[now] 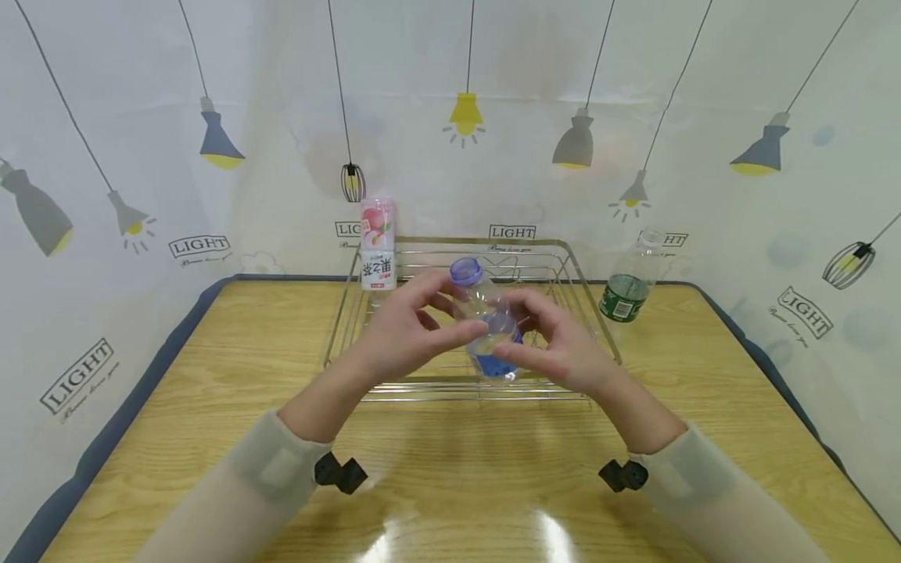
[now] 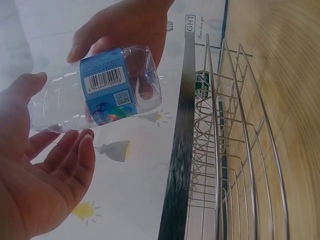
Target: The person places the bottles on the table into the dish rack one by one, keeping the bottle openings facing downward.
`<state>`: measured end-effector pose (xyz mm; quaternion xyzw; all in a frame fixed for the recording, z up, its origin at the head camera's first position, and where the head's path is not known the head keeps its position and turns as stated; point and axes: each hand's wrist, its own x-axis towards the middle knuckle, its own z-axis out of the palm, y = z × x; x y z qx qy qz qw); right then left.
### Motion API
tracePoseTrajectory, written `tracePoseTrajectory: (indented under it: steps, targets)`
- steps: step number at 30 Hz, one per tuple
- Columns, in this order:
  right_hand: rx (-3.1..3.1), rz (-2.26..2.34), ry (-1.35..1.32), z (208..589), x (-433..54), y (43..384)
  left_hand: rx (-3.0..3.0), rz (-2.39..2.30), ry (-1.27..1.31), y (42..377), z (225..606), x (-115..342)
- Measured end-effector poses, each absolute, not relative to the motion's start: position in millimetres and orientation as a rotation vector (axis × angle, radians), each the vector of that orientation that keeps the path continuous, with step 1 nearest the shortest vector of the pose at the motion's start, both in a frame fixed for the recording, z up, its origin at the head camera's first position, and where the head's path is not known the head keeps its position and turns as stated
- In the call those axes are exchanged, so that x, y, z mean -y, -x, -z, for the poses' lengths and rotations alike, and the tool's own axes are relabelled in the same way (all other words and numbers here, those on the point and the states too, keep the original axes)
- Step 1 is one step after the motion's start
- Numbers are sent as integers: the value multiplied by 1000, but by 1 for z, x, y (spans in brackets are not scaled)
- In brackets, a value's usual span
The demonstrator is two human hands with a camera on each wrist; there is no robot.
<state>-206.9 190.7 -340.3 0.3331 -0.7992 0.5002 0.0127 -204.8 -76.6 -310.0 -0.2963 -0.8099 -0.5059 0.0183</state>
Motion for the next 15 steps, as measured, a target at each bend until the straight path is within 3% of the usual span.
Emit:
tracePoseTrajectory:
  steps: [15]
  targets:
    - [2563, -1582, -1035, 343, -199, 208, 2324, 1939, 899, 206, 316, 99]
